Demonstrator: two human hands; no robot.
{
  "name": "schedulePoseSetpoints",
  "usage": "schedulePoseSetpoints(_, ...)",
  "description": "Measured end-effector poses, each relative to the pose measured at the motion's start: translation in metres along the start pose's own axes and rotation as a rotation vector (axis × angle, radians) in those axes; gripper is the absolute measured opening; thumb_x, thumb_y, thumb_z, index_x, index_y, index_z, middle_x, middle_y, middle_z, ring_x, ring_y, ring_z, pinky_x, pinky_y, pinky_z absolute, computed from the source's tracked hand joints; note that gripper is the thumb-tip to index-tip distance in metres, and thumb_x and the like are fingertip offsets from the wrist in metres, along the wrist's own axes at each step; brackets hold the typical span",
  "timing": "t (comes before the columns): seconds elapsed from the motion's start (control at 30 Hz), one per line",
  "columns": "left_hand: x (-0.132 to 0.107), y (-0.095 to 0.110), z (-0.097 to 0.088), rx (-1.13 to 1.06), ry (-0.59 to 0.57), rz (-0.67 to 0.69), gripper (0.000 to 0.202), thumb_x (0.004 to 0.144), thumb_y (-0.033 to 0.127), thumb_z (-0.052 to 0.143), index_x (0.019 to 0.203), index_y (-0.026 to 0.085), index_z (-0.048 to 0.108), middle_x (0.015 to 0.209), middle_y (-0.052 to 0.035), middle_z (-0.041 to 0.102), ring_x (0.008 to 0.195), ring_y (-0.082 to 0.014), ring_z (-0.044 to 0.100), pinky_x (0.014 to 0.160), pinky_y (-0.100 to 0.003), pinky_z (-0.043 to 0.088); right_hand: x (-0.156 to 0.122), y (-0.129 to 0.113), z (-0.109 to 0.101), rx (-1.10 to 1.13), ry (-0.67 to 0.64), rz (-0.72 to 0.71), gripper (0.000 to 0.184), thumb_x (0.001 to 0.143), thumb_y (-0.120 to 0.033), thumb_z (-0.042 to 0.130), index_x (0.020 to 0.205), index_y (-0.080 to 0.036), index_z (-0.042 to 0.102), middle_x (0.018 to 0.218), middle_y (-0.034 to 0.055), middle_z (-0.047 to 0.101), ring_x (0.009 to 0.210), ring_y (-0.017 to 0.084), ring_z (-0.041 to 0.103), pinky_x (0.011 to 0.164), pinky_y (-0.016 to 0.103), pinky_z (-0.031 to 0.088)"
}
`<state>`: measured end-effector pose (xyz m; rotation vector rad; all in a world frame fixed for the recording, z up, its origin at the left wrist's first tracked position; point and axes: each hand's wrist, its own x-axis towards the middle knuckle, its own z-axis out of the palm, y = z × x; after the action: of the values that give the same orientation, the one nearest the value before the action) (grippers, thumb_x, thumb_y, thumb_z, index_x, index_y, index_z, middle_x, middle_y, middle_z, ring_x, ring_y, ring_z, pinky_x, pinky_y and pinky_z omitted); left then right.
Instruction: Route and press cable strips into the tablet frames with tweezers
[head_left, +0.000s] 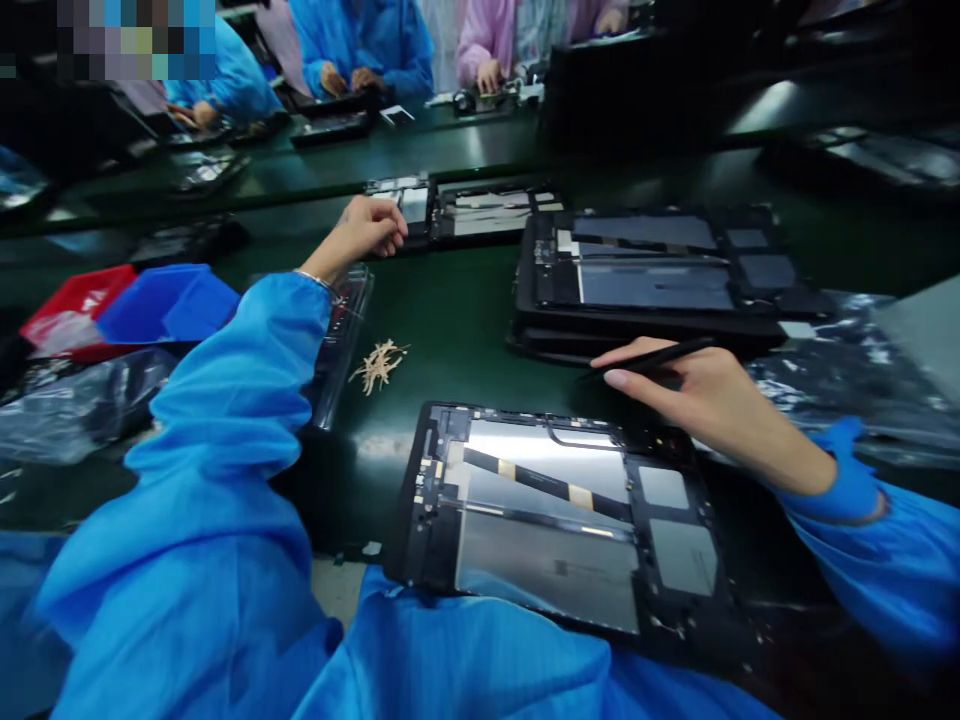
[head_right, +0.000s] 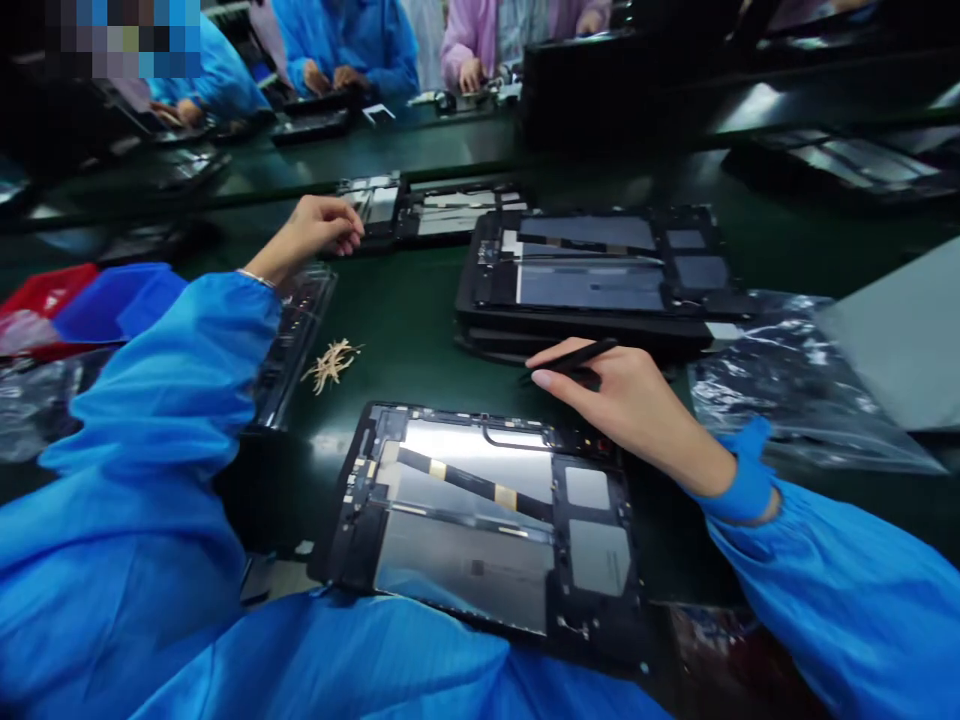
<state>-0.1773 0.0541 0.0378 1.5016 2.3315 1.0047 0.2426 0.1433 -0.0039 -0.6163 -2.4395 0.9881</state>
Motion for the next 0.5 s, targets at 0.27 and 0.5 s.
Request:
schedulePoseSetpoints(0.27, 0.007, -0.040, -0.034, 0.082, -0.153, -0.098, 0.021, 0.094, 0.030, 0.052, 0.104, 0.012, 0.056, 0.085, 0.0040, 0.064, 0.083, -0.0039, 0.051, 0.082, -0.024, 0.044, 0.000, 0.009, 0.002, 0.006, 0.025, 0.013, 0.028, 0.088, -0.047, 0.065, 0.093, -0.023, 0.080, 0.105, 0.0060, 0.078, 0.096, 0.028, 0.073, 0.084, 0.045, 0.055)
schedulePoseSetpoints(0.5, 0.031, -0.068, -0.048, 0.137, 0.029, -0.176, 0.037, 0.101, 0.041, 0.059, 0.124, 0.012, 0.059, 0.121, -0.0100, 0.062, 0.102, -0.0189, 0.061, 0.095, -0.042, 0.052, 0.001, 0.005, 0.003, 0.003, 0.017, -0.008, 0.028, 0.090, -0.045, 0.065, 0.096, -0.021, 0.079, 0.104, 0.0078, 0.078, 0.097, 0.027, 0.072, 0.090, 0.043, 0.056)
